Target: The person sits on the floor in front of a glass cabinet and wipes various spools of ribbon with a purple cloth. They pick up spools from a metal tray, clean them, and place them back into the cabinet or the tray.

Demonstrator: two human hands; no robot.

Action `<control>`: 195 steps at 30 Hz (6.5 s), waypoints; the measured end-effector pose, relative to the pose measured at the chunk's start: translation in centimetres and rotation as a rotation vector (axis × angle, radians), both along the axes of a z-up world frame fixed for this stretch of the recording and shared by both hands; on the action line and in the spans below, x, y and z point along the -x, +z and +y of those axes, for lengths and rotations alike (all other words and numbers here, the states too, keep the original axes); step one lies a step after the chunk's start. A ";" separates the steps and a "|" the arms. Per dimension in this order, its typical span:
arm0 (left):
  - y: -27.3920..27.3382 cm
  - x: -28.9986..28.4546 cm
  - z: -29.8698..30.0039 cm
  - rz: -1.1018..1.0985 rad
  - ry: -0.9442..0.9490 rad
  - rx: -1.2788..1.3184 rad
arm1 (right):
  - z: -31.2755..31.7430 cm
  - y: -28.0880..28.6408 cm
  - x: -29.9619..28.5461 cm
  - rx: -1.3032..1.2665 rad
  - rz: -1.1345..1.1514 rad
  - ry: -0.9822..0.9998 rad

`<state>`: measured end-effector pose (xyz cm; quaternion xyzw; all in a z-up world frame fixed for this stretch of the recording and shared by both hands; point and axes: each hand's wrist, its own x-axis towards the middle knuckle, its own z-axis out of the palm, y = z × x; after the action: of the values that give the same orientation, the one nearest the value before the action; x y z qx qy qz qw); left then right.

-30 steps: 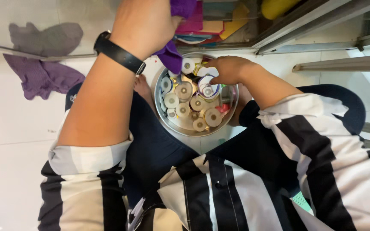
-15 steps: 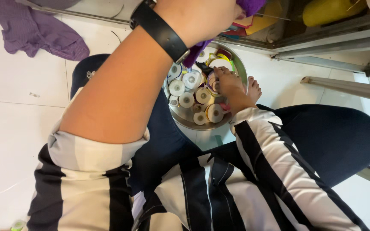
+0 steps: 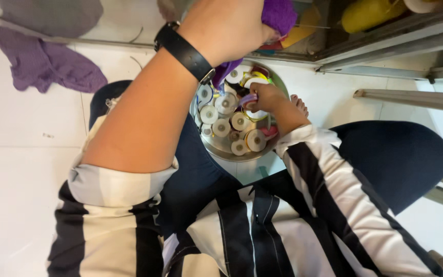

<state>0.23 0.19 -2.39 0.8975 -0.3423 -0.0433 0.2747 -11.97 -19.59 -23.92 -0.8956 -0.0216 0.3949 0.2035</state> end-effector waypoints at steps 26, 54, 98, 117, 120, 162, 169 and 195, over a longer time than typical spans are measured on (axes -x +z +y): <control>9.1 4.1 0.1 0.268 0.169 0.238 | -6.9 23.9 -3.2 -1.501 -0.257 -0.684; 2.5 3.5 -3.7 0.598 0.467 0.541 | -3.6 21.6 -3.3 -1.374 -0.446 -0.867; 9.4 -7.5 -7.2 0.770 1.065 1.680 | -6.0 22.6 -5.2 -1.610 -0.391 -1.353; 2.2 0.6 -3.8 0.511 0.358 0.899 | -5.6 21.6 -5.0 -1.798 -0.075 -1.117; 3.0 2.0 -2.0 0.317 0.305 0.619 | -5.3 22.6 -4.3 -1.785 -0.070 -1.027; 5.2 3.1 -1.6 0.439 0.234 0.779 | -6.3 22.0 -4.0 -1.233 -0.817 -0.771; 5.4 3.0 -1.4 0.470 0.239 0.773 | -7.2 20.8 -4.5 -1.375 -0.760 -0.858; 5.6 2.3 -0.5 0.668 0.312 0.998 | -9.5 23.3 -4.7 -1.662 -0.355 -1.111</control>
<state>-2.07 -0.26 3.24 0.6382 -0.0815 -0.1160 0.7567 -7.30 -29.14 -0.61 -0.3997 0.1002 -0.0344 0.9105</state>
